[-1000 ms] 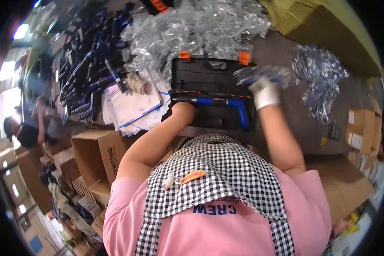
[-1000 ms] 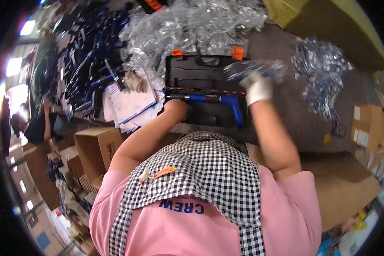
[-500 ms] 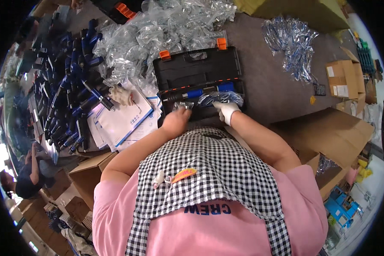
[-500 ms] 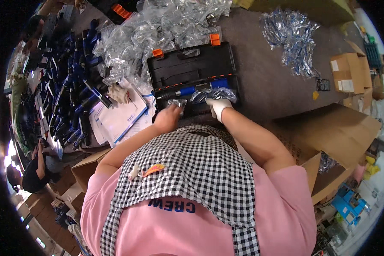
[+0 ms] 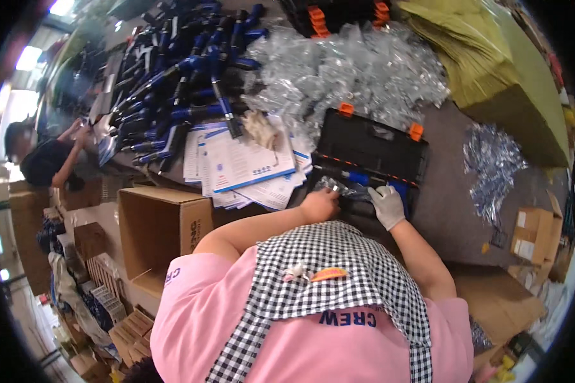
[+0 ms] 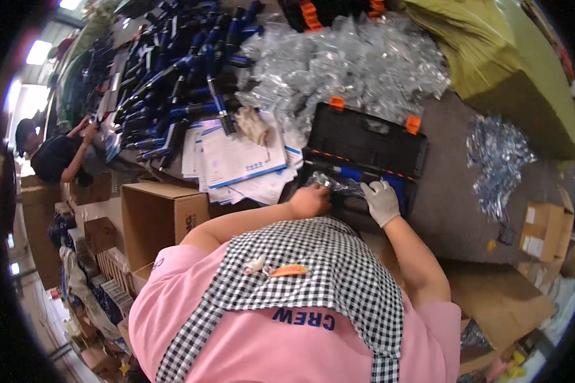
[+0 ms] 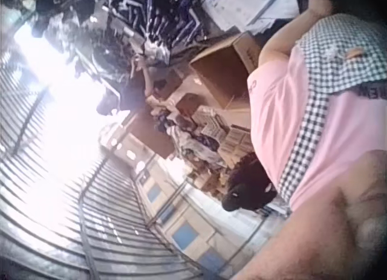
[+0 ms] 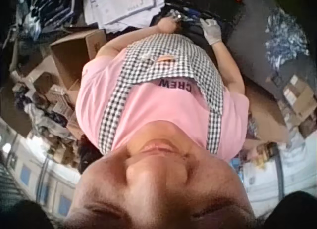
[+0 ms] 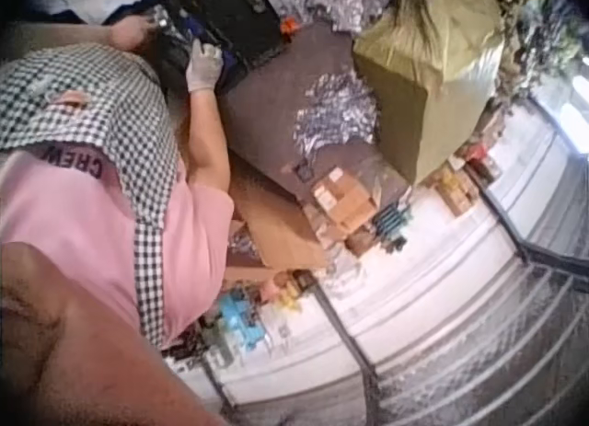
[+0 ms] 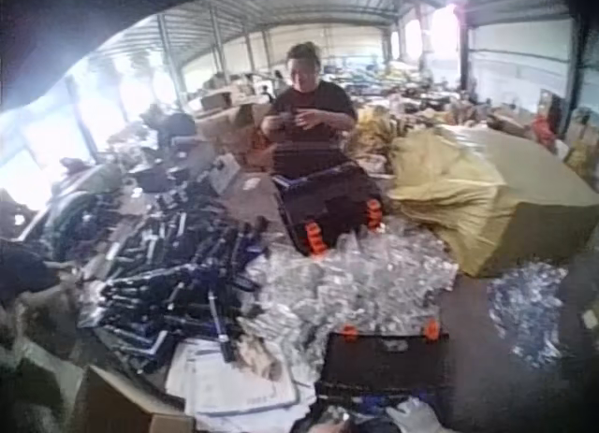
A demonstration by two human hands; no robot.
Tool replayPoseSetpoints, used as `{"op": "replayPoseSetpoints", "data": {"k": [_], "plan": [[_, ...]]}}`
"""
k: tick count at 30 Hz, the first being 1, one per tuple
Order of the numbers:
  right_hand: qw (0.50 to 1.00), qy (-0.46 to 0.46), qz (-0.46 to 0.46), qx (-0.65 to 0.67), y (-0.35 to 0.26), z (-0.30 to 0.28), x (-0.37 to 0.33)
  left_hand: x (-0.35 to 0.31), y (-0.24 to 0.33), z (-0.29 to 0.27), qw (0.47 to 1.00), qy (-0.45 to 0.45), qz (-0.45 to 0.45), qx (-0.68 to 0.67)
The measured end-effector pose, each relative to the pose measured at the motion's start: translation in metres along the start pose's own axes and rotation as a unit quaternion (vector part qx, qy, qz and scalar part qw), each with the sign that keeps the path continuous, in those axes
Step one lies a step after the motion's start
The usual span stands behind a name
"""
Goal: Packing industrial tools and instruction manuals into plastic carrying cases and then placing the cases into cardboard shipping boxes.
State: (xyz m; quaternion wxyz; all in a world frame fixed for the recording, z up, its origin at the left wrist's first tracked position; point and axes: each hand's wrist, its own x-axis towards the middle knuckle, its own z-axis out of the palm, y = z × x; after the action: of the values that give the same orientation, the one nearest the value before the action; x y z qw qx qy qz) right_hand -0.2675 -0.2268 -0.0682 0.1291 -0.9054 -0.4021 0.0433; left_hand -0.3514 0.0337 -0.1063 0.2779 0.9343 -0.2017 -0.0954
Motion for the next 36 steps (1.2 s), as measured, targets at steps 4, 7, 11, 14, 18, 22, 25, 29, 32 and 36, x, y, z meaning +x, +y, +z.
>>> {"op": "replayPoseSetpoints", "data": {"k": [4,7,11,14,18,22,25,29,32,36], "plan": [[0.999,-0.037,-0.012,-0.036,-0.004,-0.016,0.006,0.000,-0.003,-0.028,0.981,-0.111,0.126,0.096],[0.995,-0.082,0.015,-0.049,-0.002,-0.022,0.002,-0.009,0.002,-0.061,0.987,-0.057,-0.021,-0.146],[0.991,-0.087,0.055,-0.079,-0.010,-0.018,-0.005,-0.017,-0.030,-0.096,0.976,0.153,-0.090,-0.129],[0.985,-0.123,0.068,-0.097,-0.015,-0.022,0.001,-0.014,-0.094,-0.128,0.907,0.302,-0.289,-0.057],[0.989,-0.123,0.080,-0.034,-0.016,-0.042,0.001,-0.020,-0.159,-0.191,0.785,0.502,-0.359,-0.064],[0.985,0.064,0.157,0.034,-0.025,-0.078,-0.001,-0.043,-0.139,-0.182,0.904,0.311,-0.292,-0.024],[0.971,0.124,0.206,0.010,-0.028,-0.074,-0.007,-0.049,-0.106,-0.156,0.971,0.097,-0.212,0.057],[0.983,0.101,0.146,0.046,-0.044,-0.070,0.009,-0.055,-0.105,-0.143,0.970,0.087,-0.218,0.062],[0.986,0.096,0.117,0.070,-0.048,-0.063,0.011,-0.056,-0.104,-0.139,0.979,0.068,-0.176,0.074],[0.985,0.095,0.108,0.091,-0.044,-0.059,0.009,-0.057,-0.093,-0.140,0.971,0.116,-0.186,0.093]]}}
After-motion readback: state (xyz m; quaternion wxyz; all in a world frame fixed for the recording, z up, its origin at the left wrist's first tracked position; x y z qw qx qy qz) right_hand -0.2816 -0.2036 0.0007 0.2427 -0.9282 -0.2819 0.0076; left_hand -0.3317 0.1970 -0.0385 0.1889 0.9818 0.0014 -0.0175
